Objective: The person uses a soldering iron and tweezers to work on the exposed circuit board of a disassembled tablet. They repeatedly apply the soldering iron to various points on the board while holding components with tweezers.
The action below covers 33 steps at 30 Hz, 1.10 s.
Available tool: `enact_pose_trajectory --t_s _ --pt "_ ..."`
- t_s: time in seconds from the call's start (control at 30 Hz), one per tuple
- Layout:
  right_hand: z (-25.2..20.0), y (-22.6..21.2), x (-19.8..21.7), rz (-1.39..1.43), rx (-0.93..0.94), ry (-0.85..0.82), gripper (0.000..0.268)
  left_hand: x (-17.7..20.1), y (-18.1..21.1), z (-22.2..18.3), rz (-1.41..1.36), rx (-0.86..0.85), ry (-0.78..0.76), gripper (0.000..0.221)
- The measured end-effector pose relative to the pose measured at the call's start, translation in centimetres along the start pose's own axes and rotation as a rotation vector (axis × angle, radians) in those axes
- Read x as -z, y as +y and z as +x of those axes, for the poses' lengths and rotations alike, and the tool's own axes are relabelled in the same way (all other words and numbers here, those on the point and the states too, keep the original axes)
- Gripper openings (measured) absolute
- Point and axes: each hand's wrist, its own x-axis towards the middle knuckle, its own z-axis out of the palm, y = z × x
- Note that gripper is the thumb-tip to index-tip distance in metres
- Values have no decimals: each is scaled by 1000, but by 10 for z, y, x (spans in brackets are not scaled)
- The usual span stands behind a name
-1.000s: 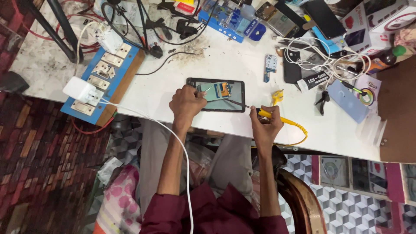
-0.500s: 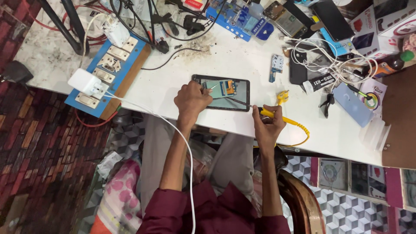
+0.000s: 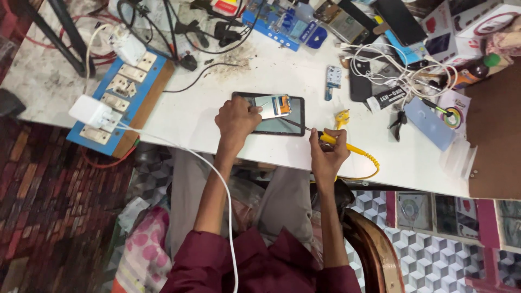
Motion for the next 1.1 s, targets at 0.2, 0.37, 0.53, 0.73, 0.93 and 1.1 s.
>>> enact_pose_trajectory --t_s 0.2,0.37,0.53,0.73,0.93,1.1 --pt "2 1 0 -40 -21 94 25 -1 5 13 -76 -96 -106 38" --pt "3 8 3 70 -64 56 25 2 3 19 -250 -75 -203 39" --pt "2 20 3 86 -117 81 26 2 1 16 -283 -5 -222 36" --pt "4 19 0 114 -67 84 25 5 5 9 -223 -50 -167 43" --pt "-1 11 0 47 -56 17 27 4 5 7 -246 -32 -158 41" --pt "-1 8 -3 16 -40 -37 27 4 6 10 -202 2 -184 38"
